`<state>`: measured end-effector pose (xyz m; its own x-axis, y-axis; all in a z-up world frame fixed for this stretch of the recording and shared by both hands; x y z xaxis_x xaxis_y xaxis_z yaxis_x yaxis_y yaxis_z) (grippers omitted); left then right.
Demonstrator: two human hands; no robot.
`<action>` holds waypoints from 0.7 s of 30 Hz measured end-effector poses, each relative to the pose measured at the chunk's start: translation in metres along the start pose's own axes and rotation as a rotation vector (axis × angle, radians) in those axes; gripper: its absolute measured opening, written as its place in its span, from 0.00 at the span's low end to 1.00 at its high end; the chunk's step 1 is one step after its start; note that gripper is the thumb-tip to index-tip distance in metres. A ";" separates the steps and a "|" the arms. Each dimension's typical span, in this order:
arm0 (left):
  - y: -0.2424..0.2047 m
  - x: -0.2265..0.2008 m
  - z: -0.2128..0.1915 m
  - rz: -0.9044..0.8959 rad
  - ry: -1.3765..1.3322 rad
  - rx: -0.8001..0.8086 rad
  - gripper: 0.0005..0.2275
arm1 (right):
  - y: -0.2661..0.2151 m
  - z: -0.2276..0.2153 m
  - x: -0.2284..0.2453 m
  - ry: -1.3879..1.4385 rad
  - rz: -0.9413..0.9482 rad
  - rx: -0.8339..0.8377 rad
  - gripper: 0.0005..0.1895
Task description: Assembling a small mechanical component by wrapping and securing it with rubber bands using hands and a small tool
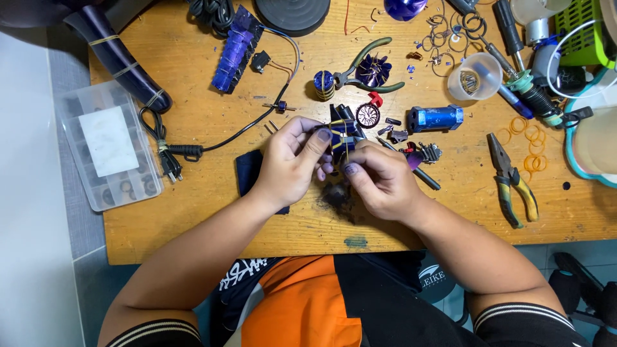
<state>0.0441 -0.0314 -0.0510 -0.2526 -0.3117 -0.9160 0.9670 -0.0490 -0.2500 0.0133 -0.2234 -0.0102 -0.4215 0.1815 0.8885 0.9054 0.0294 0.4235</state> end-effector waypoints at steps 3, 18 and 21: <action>0.000 0.002 -0.002 -0.020 -0.040 -0.029 0.12 | -0.001 0.004 0.002 -0.018 -0.036 0.055 0.10; 0.000 -0.005 0.003 -0.316 -0.248 -0.071 0.13 | -0.012 -0.001 -0.018 -0.019 0.147 0.160 0.10; -0.001 -0.009 0.003 -0.387 -0.290 -0.057 0.13 | -0.010 -0.004 -0.023 0.026 0.255 0.158 0.11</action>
<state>0.0455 -0.0315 -0.0413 -0.5657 -0.5329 -0.6293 0.7987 -0.1641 -0.5790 0.0133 -0.2315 -0.0341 -0.1787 0.1771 0.9678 0.9781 0.1389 0.1552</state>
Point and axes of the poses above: each hand's wrist, its own y-axis towards the middle knuckle, its own z-axis out of the palm, x = y × z, the point moved 4 cm from there along y, towards the middle knuckle, and after that the axes turned 14 degrees about -x, right-handed, at the moved point
